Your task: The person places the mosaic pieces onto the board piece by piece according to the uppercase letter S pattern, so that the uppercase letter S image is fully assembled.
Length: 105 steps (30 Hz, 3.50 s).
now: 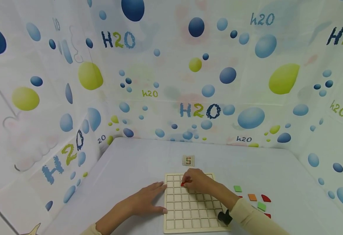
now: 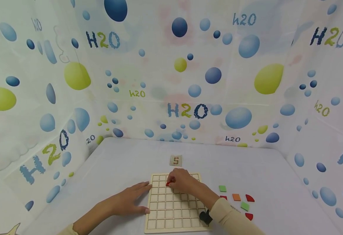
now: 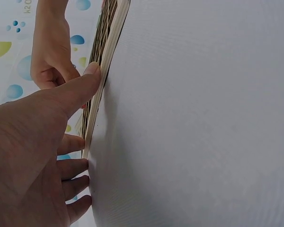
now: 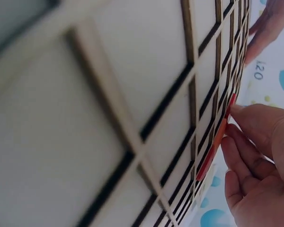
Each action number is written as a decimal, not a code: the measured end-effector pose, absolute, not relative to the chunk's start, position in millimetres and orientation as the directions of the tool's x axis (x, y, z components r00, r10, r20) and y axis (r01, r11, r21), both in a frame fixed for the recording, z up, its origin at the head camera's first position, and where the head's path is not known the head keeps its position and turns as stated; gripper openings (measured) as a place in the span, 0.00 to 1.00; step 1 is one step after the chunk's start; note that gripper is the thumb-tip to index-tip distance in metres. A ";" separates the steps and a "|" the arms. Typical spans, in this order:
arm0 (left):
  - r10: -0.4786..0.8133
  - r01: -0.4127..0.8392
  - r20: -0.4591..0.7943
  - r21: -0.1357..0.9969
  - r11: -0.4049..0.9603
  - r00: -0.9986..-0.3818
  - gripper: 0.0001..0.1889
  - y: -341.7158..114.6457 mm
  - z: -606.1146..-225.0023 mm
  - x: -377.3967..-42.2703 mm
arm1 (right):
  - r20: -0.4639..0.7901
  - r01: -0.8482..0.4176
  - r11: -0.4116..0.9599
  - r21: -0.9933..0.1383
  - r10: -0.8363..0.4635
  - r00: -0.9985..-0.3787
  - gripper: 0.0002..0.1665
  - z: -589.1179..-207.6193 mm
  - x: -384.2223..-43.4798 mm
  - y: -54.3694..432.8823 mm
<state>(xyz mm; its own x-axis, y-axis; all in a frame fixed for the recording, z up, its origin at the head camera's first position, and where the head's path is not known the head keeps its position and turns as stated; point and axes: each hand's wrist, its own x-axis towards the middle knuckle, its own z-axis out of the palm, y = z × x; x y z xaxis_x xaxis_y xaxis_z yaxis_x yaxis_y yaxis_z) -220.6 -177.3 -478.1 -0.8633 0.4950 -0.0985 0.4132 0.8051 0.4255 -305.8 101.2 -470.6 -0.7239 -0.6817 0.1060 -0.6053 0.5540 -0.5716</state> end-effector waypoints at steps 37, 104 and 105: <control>0.499 0.413 -0.119 0.417 0.810 -0.858 0.52 -174.0 -474.0 -220.4 | 0.202 -0.469 0.604 -0.644 -0.457 -0.866 0.17 -454.2 -305.0 219.9; 0.479 0.390 -0.122 0.427 0.816 -0.869 0.52 -175.0 -475.7 -220.0 | 0.058 -0.358 0.624 -0.695 -0.447 -0.893 0.15 -474.7 -293.8 266.6; 0.480 0.392 -0.119 0.426 0.816 -0.869 0.52 -175.0 -475.6 -219.6 | 0.064 -0.369 0.620 -0.693 -0.456 -0.888 0.15 -474.5 -294.4 261.6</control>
